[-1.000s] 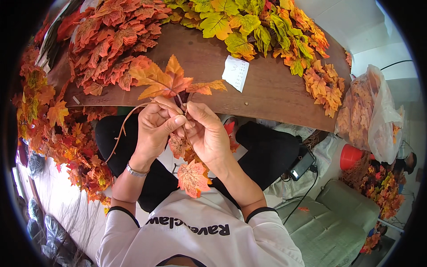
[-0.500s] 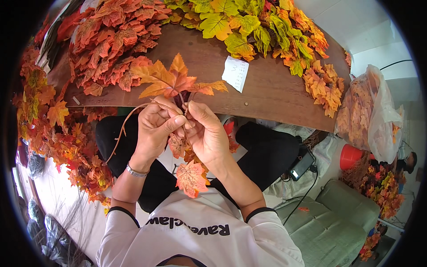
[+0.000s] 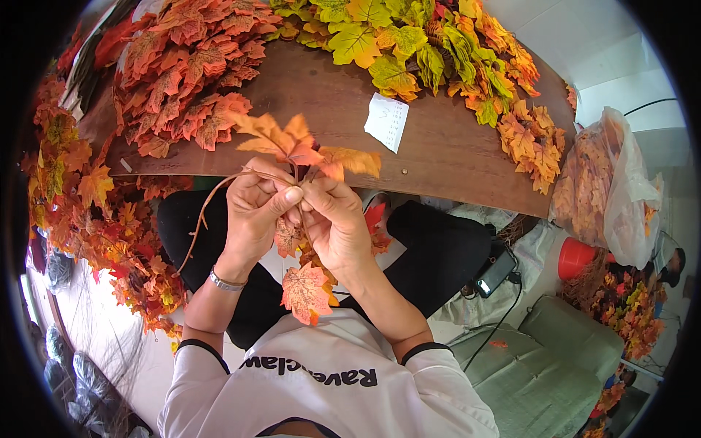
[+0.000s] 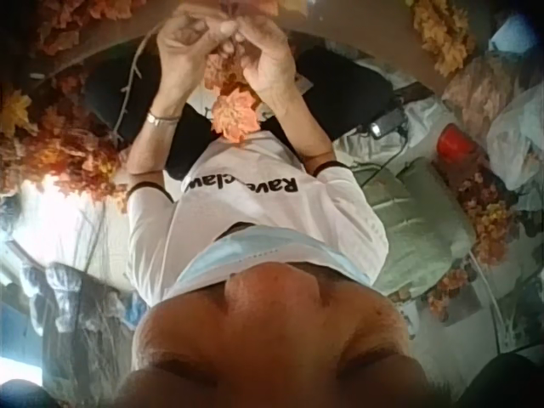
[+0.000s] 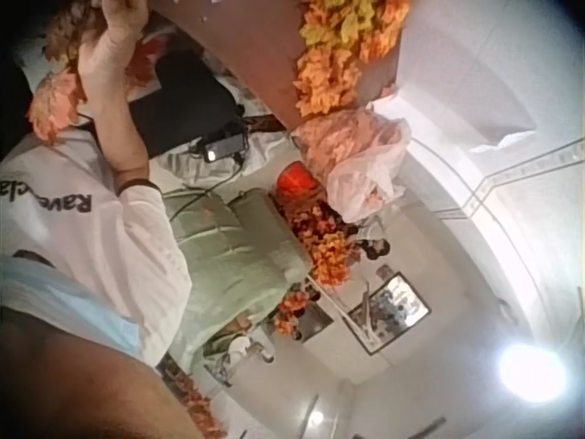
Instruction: The recorder is manually attaching individual artificial maple leaves to a plastic branch structure to create decorative foliage.
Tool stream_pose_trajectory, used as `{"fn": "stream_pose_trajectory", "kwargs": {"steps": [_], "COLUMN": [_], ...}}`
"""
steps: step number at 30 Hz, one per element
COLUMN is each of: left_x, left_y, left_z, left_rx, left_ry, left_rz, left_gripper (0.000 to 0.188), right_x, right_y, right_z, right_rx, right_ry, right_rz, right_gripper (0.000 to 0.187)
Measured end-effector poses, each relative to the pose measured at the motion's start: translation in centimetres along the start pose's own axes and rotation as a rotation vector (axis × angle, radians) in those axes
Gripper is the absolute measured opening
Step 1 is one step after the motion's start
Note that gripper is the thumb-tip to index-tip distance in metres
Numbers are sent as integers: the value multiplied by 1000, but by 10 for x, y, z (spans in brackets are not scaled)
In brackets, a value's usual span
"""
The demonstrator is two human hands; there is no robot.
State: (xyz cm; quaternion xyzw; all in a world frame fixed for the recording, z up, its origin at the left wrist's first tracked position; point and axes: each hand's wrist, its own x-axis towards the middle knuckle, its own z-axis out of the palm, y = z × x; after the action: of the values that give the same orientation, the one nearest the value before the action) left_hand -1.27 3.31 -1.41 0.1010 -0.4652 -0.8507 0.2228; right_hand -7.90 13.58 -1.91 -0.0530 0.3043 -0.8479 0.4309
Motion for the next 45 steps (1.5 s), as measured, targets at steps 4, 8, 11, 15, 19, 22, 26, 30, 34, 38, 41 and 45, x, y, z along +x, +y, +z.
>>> {"fn": "stream_pose_trajectory", "kwargs": {"steps": [4, 8, 11, 15, 19, 22, 26, 30, 34, 38, 41, 45], "left_x": [0, 6, 4, 0, 3, -3, -3, -3, -5, -4, -3, -9], "left_y": [-2, 3, -3, -7, -4, -2, 4, 1, -6, -6, -4, 0], "left_z": [-4, -9, -18, -19, -14, -14, -3, 0, -8, -3, -6, -12], "left_rx": [8, 151, 201, 92, 48, 211, 322, 375, 372, 282, 270, 297], "left_ry": [-20, 18, 181, 252, 191, 190, 154, 104, 34, 87, 69, 29], "left_rz": [-43, 53, 62, 147, 320, 326, 230, 177, 208, 200, 288, 280], "left_gripper": [8, 12, 12, 25, 34, 28, 17, 12, 14, 18, 19, 15], "right_x": [1, 3, -2, -7, -4, 13, 68, 150, 226, 257, 252, 195], "right_y": [-3, 2, 11, 13, 5, -32, -90, -129, -142, -141, -138, -133], "right_z": [-16, -5, -9, -16, -21, -37, -52, -49, -40, -44, -47, -41], "right_rx": [-82, -210, -418, -824, -808, -1185, -1416, -1488, -1636, -1748, -1532, -843], "right_ry": [-139, -27, 59, -21, -100, -309, -127, 141, 234, 253, 254, 118], "right_rz": [-7, -169, -415, -538, -467, -524, -613, -645, -684, -608, -514, -330], "right_gripper": [15, 7, 14, 16, 18, 20, 14, 16, 22, 22, 17, 15]}}
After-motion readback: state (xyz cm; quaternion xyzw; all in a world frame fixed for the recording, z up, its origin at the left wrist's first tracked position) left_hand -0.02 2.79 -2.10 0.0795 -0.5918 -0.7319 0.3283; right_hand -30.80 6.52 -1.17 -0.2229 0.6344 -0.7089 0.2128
